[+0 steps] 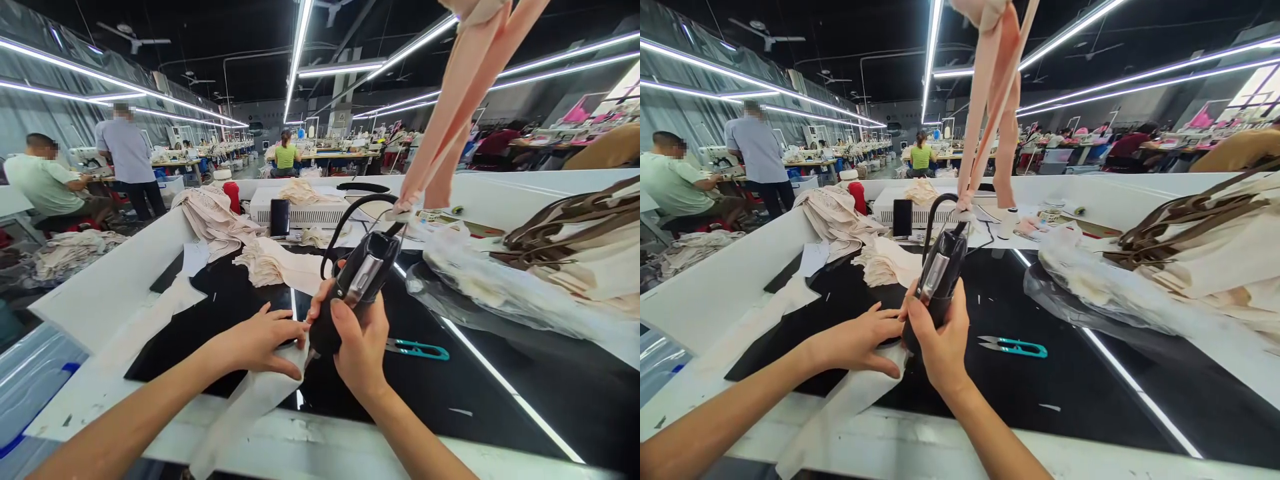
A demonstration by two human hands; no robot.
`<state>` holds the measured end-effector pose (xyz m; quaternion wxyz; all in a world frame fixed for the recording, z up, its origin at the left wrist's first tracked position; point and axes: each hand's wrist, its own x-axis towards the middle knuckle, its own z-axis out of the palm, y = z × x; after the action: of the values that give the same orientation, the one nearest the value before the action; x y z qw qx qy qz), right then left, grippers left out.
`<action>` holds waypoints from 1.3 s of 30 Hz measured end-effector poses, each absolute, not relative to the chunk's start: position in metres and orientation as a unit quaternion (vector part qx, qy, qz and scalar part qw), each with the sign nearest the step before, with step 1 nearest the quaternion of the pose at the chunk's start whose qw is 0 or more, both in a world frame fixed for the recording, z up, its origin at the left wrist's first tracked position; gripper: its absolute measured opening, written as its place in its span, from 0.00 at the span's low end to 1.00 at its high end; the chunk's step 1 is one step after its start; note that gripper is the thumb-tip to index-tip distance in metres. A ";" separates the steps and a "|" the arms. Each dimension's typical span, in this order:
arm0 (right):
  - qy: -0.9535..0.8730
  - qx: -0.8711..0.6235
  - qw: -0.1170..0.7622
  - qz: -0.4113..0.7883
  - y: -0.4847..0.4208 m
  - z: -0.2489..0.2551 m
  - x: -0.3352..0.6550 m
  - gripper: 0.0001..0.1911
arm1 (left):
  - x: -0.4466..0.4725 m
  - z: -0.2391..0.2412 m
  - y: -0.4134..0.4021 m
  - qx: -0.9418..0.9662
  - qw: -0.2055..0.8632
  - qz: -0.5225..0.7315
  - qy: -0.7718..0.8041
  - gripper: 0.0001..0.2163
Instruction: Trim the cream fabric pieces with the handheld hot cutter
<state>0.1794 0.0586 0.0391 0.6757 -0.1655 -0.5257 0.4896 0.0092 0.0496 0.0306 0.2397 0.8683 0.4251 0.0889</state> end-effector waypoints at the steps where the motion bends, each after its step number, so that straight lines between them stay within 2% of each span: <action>1: -0.529 -0.166 0.676 0.485 0.059 0.038 0.179 0.12 | 0.009 0.030 0.050 0.869 0.237 0.089 0.426 0.18; 15: -0.550 -0.179 0.674 0.459 0.058 0.039 0.178 0.10 | 0.006 0.022 0.054 0.882 0.209 0.090 0.413 0.18; 19: -0.553 -0.189 0.673 0.453 0.059 0.039 0.179 0.10 | 0.007 0.029 0.047 0.891 0.164 0.116 0.406 0.18; 22: -0.553 -0.187 0.674 0.452 0.059 0.040 0.182 0.12 | 0.013 0.035 0.027 0.865 0.106 0.158 0.465 0.09; 24: -0.556 -0.187 0.676 0.447 0.059 0.042 0.184 0.12 | 0.019 0.033 0.010 0.845 0.066 0.137 0.513 0.01; 30: -0.567 -0.221 0.654 0.450 0.060 0.053 0.194 0.13 | 0.025 0.008 -0.020 0.847 0.015 0.059 0.529 0.07; 39: -0.591 -0.208 0.646 0.437 0.060 0.053 0.199 0.12 | -0.023 0.007 0.000 0.914 0.043 0.138 0.380 0.20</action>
<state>0.1991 0.0601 0.0533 0.6461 -0.2076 -0.5906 0.4366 -0.0233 0.0004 0.0072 0.0433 0.9137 0.3797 0.1380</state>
